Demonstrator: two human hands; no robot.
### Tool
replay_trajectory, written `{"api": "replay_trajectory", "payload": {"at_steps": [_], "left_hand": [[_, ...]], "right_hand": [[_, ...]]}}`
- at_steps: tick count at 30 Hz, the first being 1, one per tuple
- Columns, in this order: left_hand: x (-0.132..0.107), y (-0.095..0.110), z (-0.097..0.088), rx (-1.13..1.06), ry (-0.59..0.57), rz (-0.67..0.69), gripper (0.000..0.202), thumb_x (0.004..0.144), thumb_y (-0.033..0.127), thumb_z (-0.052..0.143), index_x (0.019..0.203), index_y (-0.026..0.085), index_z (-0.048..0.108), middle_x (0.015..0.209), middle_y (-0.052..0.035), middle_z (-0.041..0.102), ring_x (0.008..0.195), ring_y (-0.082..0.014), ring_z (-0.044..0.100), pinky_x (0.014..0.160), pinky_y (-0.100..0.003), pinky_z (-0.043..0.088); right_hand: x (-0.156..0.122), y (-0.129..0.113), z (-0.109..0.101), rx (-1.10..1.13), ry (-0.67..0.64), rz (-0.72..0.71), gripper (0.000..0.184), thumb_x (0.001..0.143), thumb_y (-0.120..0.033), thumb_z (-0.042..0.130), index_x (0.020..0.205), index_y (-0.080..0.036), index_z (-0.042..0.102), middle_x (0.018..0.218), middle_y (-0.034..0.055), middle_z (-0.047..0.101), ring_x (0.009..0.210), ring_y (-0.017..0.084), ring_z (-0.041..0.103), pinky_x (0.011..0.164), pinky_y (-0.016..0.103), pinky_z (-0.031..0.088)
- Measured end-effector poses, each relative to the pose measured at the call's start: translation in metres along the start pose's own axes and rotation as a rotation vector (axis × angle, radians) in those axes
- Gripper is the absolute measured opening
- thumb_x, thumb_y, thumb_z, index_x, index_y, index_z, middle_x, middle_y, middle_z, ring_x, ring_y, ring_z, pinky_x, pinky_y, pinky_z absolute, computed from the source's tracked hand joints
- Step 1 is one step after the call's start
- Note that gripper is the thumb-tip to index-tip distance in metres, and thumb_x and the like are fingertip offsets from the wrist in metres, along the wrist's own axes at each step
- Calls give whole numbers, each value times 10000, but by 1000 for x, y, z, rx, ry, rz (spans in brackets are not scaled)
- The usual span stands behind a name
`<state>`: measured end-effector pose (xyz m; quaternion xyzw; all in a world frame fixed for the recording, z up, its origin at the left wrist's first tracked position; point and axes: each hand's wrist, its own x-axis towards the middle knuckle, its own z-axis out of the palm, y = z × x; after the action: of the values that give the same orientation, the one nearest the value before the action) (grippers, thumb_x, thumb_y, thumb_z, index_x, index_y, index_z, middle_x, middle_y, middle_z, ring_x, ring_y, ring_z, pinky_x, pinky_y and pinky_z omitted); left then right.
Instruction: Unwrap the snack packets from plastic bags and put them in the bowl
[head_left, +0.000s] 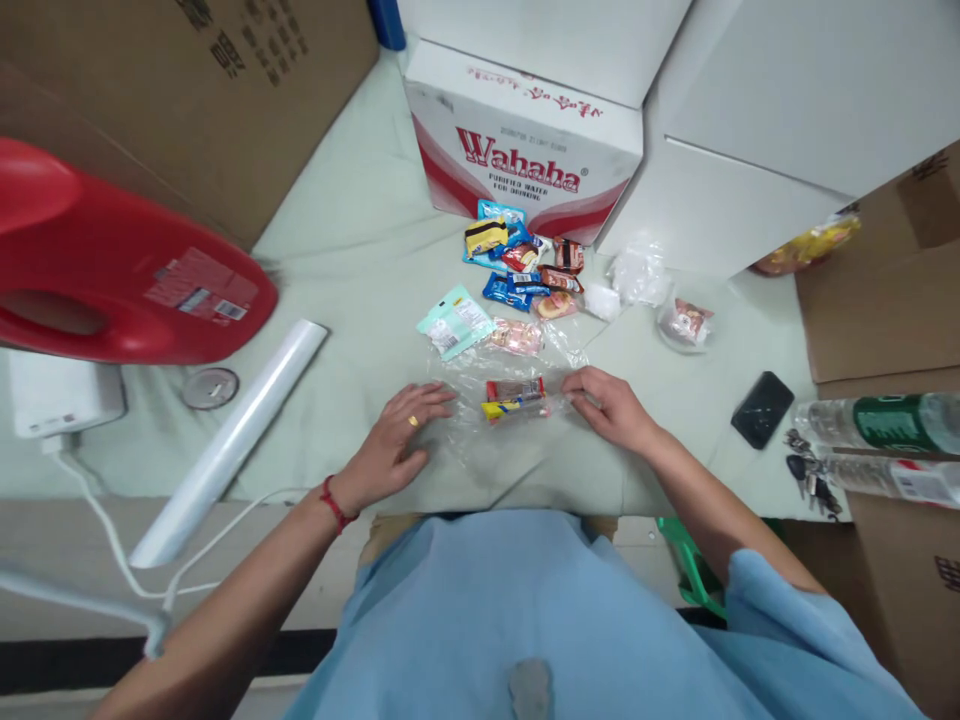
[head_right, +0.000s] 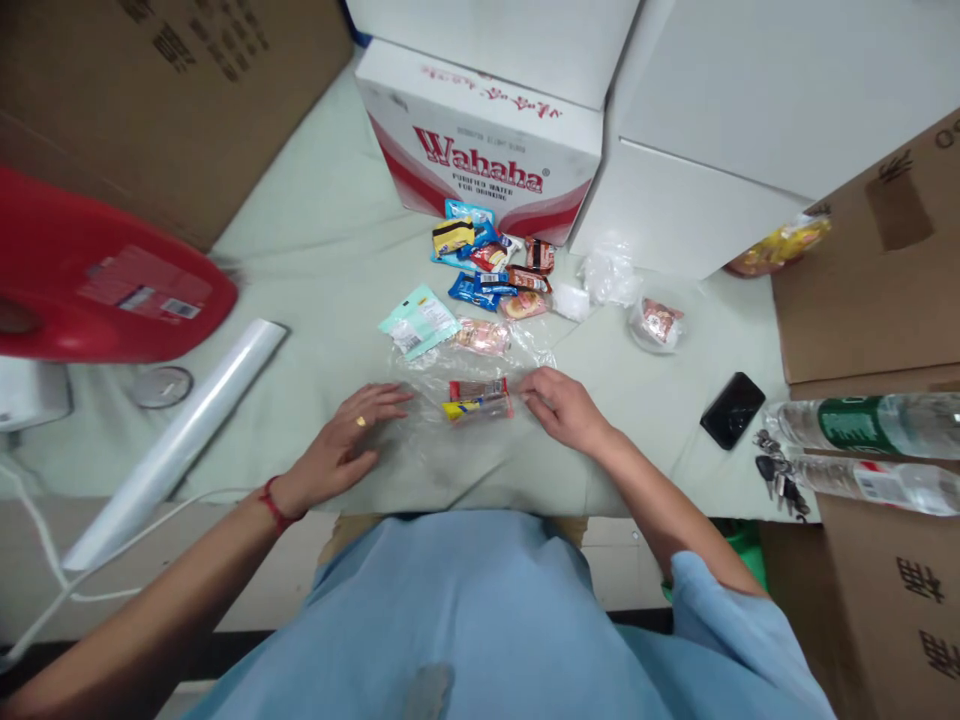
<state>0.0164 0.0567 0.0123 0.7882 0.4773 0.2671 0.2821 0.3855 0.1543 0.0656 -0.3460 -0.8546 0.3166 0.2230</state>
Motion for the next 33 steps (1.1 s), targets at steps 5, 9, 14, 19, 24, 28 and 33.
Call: {"api": "replay_trajectory", "payload": {"at_steps": [5, 9, 14, 19, 24, 28, 33], "left_hand": [[-2, 8, 22, 165, -29, 45, 559, 897, 393, 634, 1439, 270, 573, 1587, -126, 553, 1597, -363, 307, 1285, -682, 124], [6, 9, 44, 159, 135, -50, 175, 976, 336, 592, 1055, 287, 740, 1251, -60, 771, 1479, -306, 494, 1273, -638, 202], [24, -6, 37, 45, 486, -443, 219, 990, 346, 518, 893, 236, 681, 1000, -87, 751, 1260, -298, 630, 1129, -543, 453], [18, -1, 15, 139, 620, -361, 247, 926, 327, 575, 1141, 226, 641, 1216, -122, 694, 1266, -320, 601, 1141, -567, 442], [-6, 21, 28, 192, 137, 191, 505, 908, 233, 587, 1408, 299, 556, 1539, -104, 584, 1517, -314, 454, 1276, -639, 221], [-7, 18, 47, 190, 140, 16, 242, 980, 239, 564, 1174, 285, 701, 1265, -72, 761, 1410, -273, 578, 1254, -607, 289], [16, 1, 41, 31, 372, -332, 207, 1002, 345, 536, 921, 242, 696, 983, -65, 768, 1257, -272, 649, 1143, -534, 462]], "right_hand": [[31, 12, 0, 6, -63, 132, 183, 973, -238, 529, 996, -192, 704, 896, 52, 712, 784, 176, 627, 758, 289, 468], [36, 23, 8, 79, -80, 291, 241, 955, -352, 553, 944, -176, 717, 773, 17, 678, 675, 152, 561, 680, 268, 410], [36, 36, 12, 133, -64, 438, 312, 915, -454, 583, 908, -170, 713, 712, -1, 649, 633, 141, 509, 638, 260, 369], [39, 41, 11, 79, -41, 475, 304, 898, -442, 569, 875, -171, 704, 705, 5, 648, 634, 146, 507, 638, 262, 366], [44, 39, 11, 69, -56, 440, 286, 903, -419, 562, 876, -171, 704, 706, 6, 651, 631, 146, 512, 640, 262, 375], [43, 39, 13, 65, -53, 451, 275, 906, -410, 559, 873, -176, 699, 681, -5, 628, 621, 145, 514, 626, 258, 373], [41, 45, 15, 57, -47, 461, 283, 925, -423, 564, 868, -179, 695, 673, -13, 629, 615, 144, 520, 619, 255, 380]]}}
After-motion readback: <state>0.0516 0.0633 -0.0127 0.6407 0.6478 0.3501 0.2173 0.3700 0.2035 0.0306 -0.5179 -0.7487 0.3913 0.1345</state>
